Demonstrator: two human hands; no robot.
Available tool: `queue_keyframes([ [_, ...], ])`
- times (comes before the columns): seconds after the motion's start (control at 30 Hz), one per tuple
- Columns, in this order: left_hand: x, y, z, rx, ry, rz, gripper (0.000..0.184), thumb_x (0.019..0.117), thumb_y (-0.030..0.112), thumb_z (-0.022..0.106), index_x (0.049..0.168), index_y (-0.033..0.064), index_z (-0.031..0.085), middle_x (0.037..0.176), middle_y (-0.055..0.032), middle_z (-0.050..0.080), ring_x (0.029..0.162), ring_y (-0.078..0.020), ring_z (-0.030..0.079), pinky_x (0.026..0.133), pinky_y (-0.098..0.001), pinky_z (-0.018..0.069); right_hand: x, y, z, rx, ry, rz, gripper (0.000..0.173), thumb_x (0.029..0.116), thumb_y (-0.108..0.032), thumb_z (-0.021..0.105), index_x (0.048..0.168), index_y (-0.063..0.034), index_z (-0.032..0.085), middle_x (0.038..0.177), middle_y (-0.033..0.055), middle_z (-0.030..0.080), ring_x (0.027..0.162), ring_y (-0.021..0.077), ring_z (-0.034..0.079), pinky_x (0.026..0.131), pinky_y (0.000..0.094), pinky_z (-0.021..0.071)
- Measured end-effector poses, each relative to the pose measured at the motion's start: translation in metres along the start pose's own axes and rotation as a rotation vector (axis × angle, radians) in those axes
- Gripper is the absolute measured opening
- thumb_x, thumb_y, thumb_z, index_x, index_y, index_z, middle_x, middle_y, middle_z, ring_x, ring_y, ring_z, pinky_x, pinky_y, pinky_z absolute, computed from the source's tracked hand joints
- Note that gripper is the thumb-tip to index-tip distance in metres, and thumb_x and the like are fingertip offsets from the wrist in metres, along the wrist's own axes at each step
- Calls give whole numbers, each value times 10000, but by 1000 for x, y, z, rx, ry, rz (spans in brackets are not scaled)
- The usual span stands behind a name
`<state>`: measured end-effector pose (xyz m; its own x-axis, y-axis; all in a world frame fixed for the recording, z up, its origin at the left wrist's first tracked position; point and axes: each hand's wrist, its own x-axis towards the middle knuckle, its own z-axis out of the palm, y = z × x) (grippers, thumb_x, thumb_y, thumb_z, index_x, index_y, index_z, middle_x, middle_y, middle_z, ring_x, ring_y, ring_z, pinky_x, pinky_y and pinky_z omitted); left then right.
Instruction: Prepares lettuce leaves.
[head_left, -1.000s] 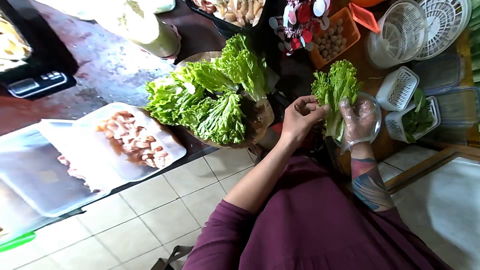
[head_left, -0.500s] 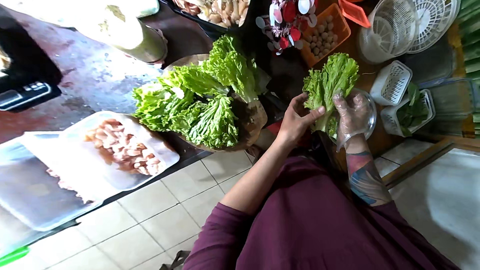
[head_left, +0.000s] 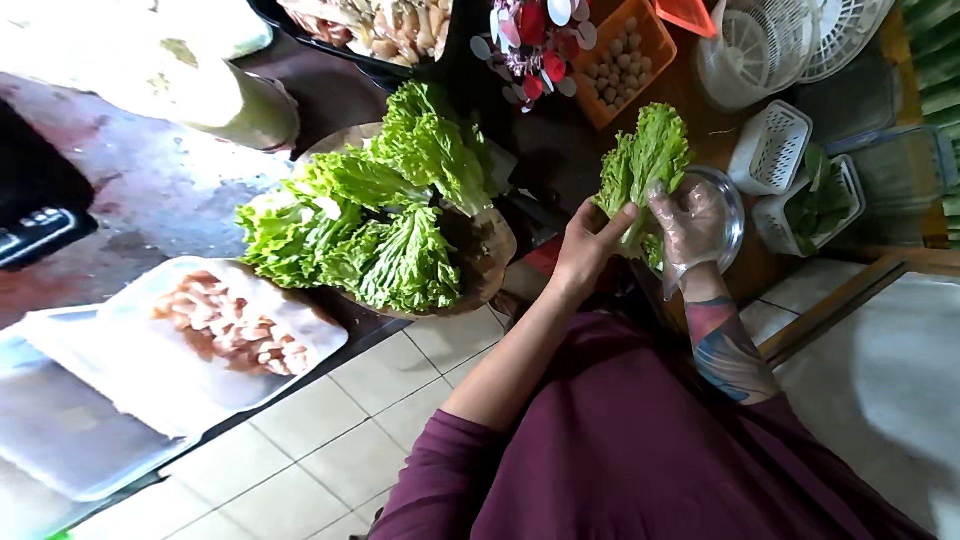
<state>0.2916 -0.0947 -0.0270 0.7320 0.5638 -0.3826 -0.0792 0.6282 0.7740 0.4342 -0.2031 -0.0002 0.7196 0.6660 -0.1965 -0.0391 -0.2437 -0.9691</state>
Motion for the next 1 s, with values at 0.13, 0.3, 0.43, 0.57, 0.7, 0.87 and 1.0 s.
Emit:
queue_keyframes([
  [0.13, 5, -10, 2, 164, -100, 40, 795, 776, 83, 898, 1444, 76, 466, 1246, -130, 687, 1131, -301, 690, 976, -515, 611, 23, 15, 3, 98, 94, -38, 276, 916, -189, 791, 1151, -71, 706, 1006, 113, 719, 864, 263, 723, 698, 454, 658],
  [0.3, 0, -35, -11, 610, -345, -81, 478, 858, 225, 845, 1280, 149, 636, 1062, 27, 761, 945, -124, 743, 871, -392, 655, 27, 20, -26, 157, 183, 33, 352, 930, -235, 780, 1238, -97, 681, 1094, 132, 712, 930, 305, 730, 706, 521, 665],
  [0.43, -18, -45, -15, 592, -401, -186, 153, 1016, 157, 644, 1144, 153, 728, 983, 0, 756, 808, -150, 739, 746, -368, 663, 50, 43, -102, 79, 335, -41, 379, 941, -285, 765, 1271, -126, 666, 1167, 106, 708, 1026, 300, 713, 829, 532, 647],
  [0.57, -26, -57, -22, 608, -339, -229, 217, 1083, 245, 515, 1167, 172, 701, 816, -32, 687, 619, -158, 626, 540, -329, 555, 63, 69, -171, 246, 415, -37, 414, 971, -215, 723, 1343, -105, 579, 1211, 169, 655, 1035, 363, 686, 861, 594, 612],
  [0.7, -26, -72, -30, 605, -339, -275, 288, 1068, 385, 539, 1273, 219, 654, 845, -39, 682, 608, -167, 626, 530, -343, 568, 10, 105, -169, -19, 284, 98, 456, 992, -361, 683, 1408, -211, 567, 1280, 86, 672, 1046, 282, 717, 819, 487, 653],
  [0.87, -32, -45, -7, 739, -390, -366, 375, 1038, 259, 602, 1394, 148, 566, 1001, -54, 724, 817, -162, 705, 766, -390, 615, -28, 43, -96, -467, 203, 686, 691, 937, -395, 745, 1533, -271, 417, 1495, 56, 546, 1302, 285, 575, 1061, 534, 492],
  [1.0, -34, -49, -18, 798, -420, -386, 439, 1032, 337, 600, 1435, 171, 545, 1087, -34, 729, 929, -147, 719, 856, -404, 615, -37, 47, -61, -649, 70, 528, 693, 932, -407, 739, 1527, -208, 445, 1499, 119, 539, 1299, 338, 576, 1058, 574, 484],
])
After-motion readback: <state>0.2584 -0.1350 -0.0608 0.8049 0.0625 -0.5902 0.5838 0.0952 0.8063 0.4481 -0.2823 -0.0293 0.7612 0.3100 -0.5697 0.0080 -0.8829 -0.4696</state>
